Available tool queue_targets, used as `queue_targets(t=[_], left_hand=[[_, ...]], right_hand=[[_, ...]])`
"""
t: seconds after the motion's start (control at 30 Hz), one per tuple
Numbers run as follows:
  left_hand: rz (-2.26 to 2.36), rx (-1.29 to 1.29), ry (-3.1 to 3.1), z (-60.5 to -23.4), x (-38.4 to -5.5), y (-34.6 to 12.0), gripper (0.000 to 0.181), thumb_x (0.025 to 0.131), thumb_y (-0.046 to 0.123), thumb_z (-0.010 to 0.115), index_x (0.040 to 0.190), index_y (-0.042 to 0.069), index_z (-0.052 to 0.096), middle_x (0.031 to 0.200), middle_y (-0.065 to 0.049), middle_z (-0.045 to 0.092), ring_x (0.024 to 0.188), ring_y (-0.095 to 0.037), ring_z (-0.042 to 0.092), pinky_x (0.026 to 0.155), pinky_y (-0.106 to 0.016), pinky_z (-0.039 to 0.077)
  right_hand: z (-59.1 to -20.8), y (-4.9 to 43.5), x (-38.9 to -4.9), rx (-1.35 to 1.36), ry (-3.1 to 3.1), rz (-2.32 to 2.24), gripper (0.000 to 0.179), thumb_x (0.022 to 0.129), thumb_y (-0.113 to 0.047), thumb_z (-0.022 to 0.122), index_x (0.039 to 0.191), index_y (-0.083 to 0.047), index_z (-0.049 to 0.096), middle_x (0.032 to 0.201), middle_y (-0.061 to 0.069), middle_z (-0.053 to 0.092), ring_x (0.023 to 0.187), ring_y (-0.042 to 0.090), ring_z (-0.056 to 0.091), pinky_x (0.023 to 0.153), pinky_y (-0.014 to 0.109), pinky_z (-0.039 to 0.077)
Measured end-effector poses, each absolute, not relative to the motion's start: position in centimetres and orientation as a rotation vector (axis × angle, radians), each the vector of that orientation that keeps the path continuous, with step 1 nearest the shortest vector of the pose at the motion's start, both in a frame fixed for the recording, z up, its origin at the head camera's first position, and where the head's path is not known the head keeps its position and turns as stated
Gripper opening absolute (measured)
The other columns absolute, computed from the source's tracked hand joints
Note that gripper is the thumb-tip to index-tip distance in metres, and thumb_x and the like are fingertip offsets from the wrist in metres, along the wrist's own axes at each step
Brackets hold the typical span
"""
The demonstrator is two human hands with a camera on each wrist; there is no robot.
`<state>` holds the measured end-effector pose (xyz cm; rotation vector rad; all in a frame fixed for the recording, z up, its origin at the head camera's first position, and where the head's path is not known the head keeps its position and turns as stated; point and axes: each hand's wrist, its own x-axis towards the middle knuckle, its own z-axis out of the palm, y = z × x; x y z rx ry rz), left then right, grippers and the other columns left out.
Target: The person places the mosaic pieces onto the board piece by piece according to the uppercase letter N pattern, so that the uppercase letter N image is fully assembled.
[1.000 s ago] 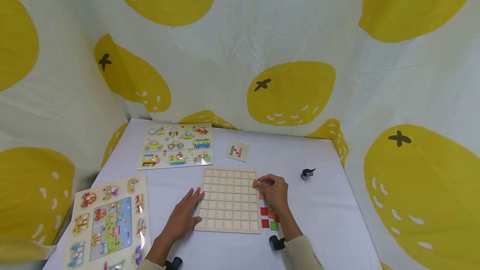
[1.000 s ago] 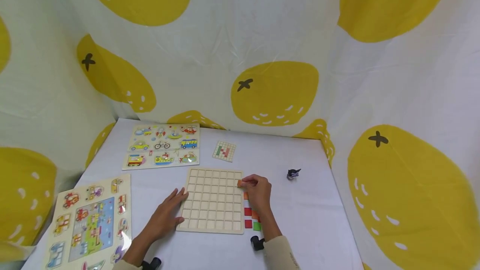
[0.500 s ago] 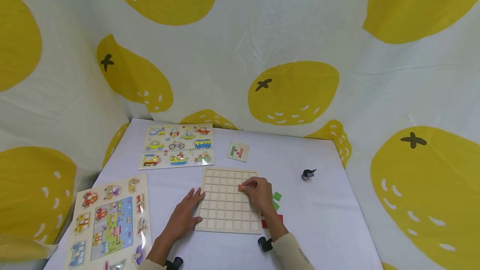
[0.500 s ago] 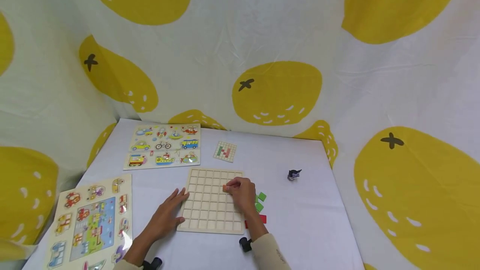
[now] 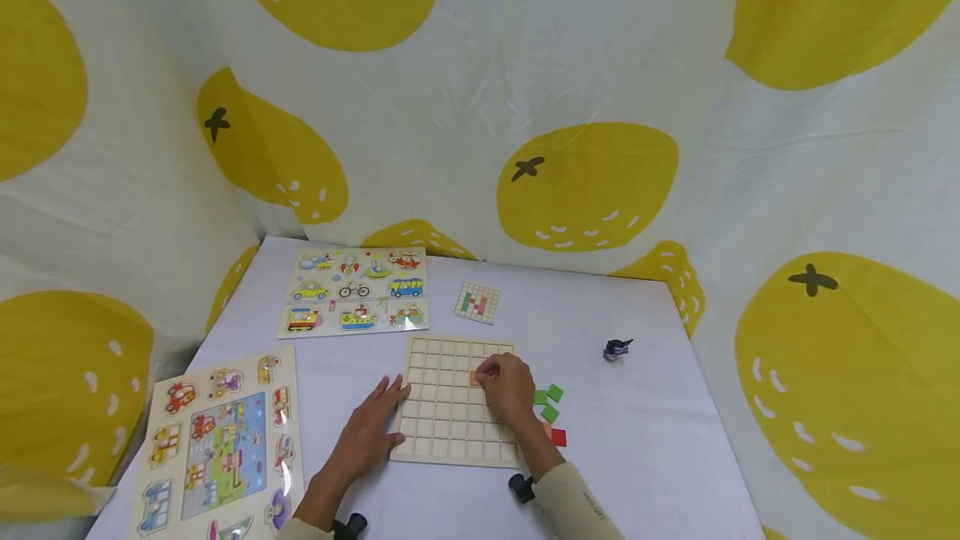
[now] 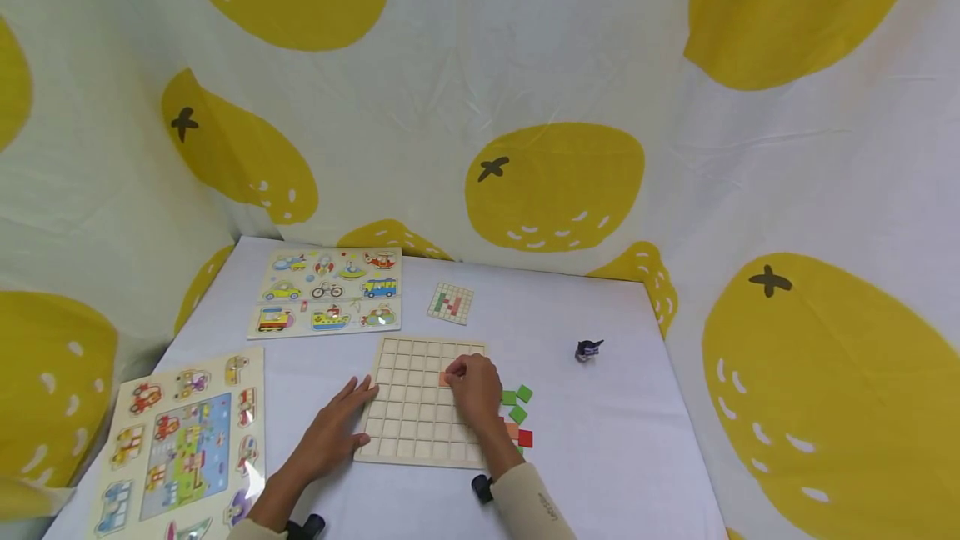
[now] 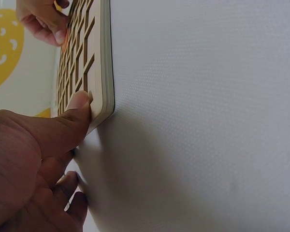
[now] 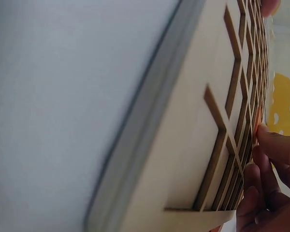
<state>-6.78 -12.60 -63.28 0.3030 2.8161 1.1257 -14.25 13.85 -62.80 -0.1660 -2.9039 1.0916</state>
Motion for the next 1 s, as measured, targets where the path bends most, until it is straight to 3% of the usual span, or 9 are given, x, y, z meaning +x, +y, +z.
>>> queue_targets(t=[0.43,0.67,1.0], left_hand=[[1.132,0.32,2.812,-63.4,-6.7,-12.6,0.088,0.075,0.0,0.091,0.154,0.01,0.055,0.169,-0.011,0.044,0.16,-0.041,0.033,0.122,-0.064,0.038],[1.12,0.305,2.818,-63.6,-6.6,-12.6,0.088,0.075,0.0,0.091,0.154,0.011,0.055,0.169,-0.01,0.043,0.16,-0.041,0.033,0.122,-0.065,0.038],[1.105,0.299,2.821,-63.6,-6.7,-12.6,0.088,0.075,0.002,0.091,0.155,0.013,0.055,0.169,-0.009,0.043,0.16,-0.04,0.033,0.123,-0.065,0.037]], right_hand=[[-61.2,18.5,-13.1,-0.298,-2.75,1.373,0.01,0.093,-0.013,0.083,0.1,-0.02,0.08,0.089,-0.004,0.074,0.081,0.014,0.063,0.069,0.022,0.053],[-60.9,21.6,-12.1,-0.426,-2.788,1.352,0.011,0.097,-0.018,0.078,0.107,-0.021,0.079,0.098,-0.001,0.075,0.088,0.019,0.063,0.076,0.027,0.054],[-61.6,23.8,-10.6,-0.307,-2.925,1.21,0.025,0.089,-0.016,0.086,0.112,-0.023,0.081,0.114,0.003,0.072,0.106,0.022,0.06,0.091,0.037,0.054]])
